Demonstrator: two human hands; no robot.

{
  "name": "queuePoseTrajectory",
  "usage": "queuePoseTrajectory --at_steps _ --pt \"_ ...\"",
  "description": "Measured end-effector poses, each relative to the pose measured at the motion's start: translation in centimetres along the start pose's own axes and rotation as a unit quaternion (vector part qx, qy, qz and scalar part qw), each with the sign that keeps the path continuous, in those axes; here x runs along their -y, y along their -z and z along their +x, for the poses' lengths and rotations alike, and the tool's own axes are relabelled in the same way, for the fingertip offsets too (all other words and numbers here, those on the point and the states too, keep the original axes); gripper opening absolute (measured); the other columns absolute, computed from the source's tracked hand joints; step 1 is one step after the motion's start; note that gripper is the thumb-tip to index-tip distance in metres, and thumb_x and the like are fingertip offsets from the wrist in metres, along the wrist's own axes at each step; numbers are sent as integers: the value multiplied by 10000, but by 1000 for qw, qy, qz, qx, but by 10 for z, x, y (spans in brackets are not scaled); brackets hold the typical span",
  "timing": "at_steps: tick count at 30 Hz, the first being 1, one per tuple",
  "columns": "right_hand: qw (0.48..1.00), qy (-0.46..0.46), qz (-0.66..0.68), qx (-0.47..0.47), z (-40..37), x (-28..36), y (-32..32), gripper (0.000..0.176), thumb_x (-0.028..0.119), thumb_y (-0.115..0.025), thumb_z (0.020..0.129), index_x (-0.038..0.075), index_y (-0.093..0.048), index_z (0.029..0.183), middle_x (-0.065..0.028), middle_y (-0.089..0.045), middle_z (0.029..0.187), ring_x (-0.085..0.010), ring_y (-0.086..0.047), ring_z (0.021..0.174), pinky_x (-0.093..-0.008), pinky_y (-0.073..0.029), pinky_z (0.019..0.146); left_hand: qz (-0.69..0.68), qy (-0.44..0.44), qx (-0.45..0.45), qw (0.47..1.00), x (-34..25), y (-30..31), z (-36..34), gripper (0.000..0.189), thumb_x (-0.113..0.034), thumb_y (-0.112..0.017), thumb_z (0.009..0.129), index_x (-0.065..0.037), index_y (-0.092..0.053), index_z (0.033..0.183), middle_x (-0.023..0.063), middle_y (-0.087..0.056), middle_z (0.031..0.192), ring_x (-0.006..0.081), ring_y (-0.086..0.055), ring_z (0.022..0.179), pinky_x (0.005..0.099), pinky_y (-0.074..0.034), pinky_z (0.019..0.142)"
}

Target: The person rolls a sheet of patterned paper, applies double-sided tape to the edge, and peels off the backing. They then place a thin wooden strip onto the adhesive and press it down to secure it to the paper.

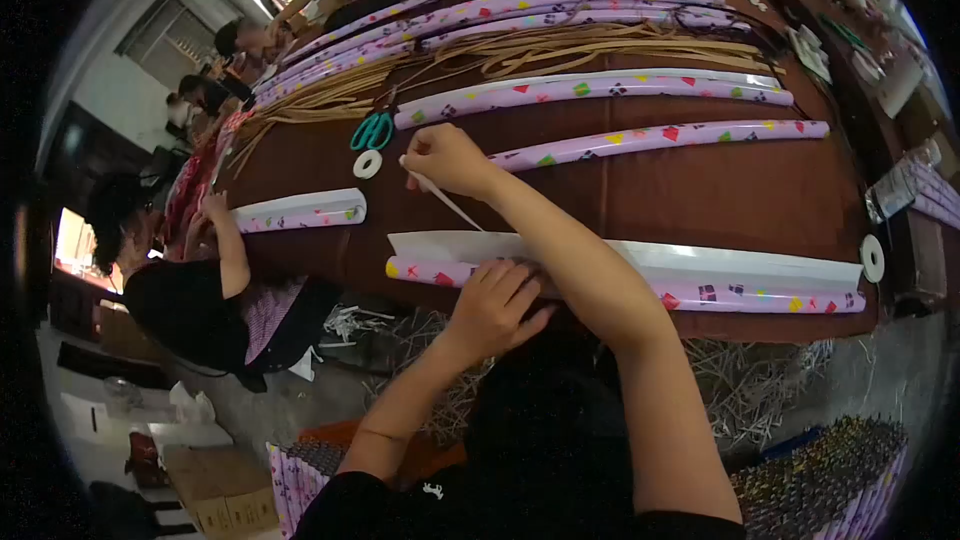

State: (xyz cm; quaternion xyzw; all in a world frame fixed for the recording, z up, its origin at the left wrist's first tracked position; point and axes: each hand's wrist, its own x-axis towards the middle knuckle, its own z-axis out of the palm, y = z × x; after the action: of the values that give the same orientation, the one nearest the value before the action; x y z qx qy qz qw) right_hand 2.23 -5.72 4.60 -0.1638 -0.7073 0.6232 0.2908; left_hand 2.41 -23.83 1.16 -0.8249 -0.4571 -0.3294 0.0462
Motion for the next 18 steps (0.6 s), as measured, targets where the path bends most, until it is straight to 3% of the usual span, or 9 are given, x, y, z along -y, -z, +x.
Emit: queuePoseTrajectory --at_steps 4,6,7,12,14,15,16,17,18 --pt "998 -28 45 -40 -3 14 2 185 134 -633 864 -30 -629 779 -122 -704 685 -188 -700 632 -310 -552 597 0 -8 53 999 -7 -6 7 385 -222 -746 764 -24 -638 1076 136 -584 1141 321 -544 1046 436 -438 901" --pt "998 45 0 -50 6 4 11 172 132 -628 856 -30 -631 798 -129 -706 680 -203 -718 657 -318 -555 609 -6 37 45 998 -7 -8 9 429 -209 -747 763 -23 -628 1131 126 -573 1151 320 -531 1049 433 -428 899" --pt "998 31 -21 -56 4 13 16 160 140 -614 889 -13 -621 843 -86 -706 719 -121 -661 641 -269 -489 559 -8 43 42 998 -6 -9 9 435 -194 -744 768 -44 -632 1161 116 -575 1126 320 -532 1030 434 -428 881" --pt "978 42 -103 -175 -11 78 59 195 171 -577 912 -13 -601 852 -100 -702 684 -139 -623 494 -300 -486 455 -9 10 36 999 0 -14 10 401 -188 -743 775 -79 -640 1147 92 -578 1109 312 -539 1020 431 -430 862" --pt "943 141 -170 -250 -20 121 94 209 176 -579 934 -27 -587 881 -120 -681 676 -173 -649 484 -299 -519 460 1 12 48 999 0 -13 10 379 -185 -751 770 -78 -641 1116 92 -583 1093 312 -545 1009 434 -433 857" --pt "896 163 -292 -293 -19 151 122 309 257 -607 905 -52 -608 883 -210 -691 757 -363 -698 696 -446 -560 652 -10 5 51 999 1 -14 10 379 -185 -751 770 -78 -641 1116 92 -583 1093 312 -545 1009 434 -433 857" --pt "820 283 -323 -379 -25 187 142 348 300 -625 893 -45 -632 845 -235 -691 824 -428 -680 800 -484 -548 713 -3 -2 35 999 3 -15 9 371 -196 -755 772 -75 -639 1102 94 -589 1074 313 -547 1002 437 -434 854" --pt "784 222 -464 -348 -43 247 169 223 180 -629 937 -5 -572 1048 -100 -679 698 -190 -674 564 -317 -524 523 0 -10 19 1000 3 -18 9 363 -207 -758 774 -72 -636 1088 96 -594 1055 315 -550 995 440 -435 851" --pt "778 203 -475 -356 -59 244 177 223 180 -629 937 -5 -572 1048 -100 -679 698 -190 -674 564 -317 -524 523 4 13 58 998 -2 -11 13 358 -217 -752 787 -65 -631 1087 97 -595 1055 320 -547 984 443 -434 851"
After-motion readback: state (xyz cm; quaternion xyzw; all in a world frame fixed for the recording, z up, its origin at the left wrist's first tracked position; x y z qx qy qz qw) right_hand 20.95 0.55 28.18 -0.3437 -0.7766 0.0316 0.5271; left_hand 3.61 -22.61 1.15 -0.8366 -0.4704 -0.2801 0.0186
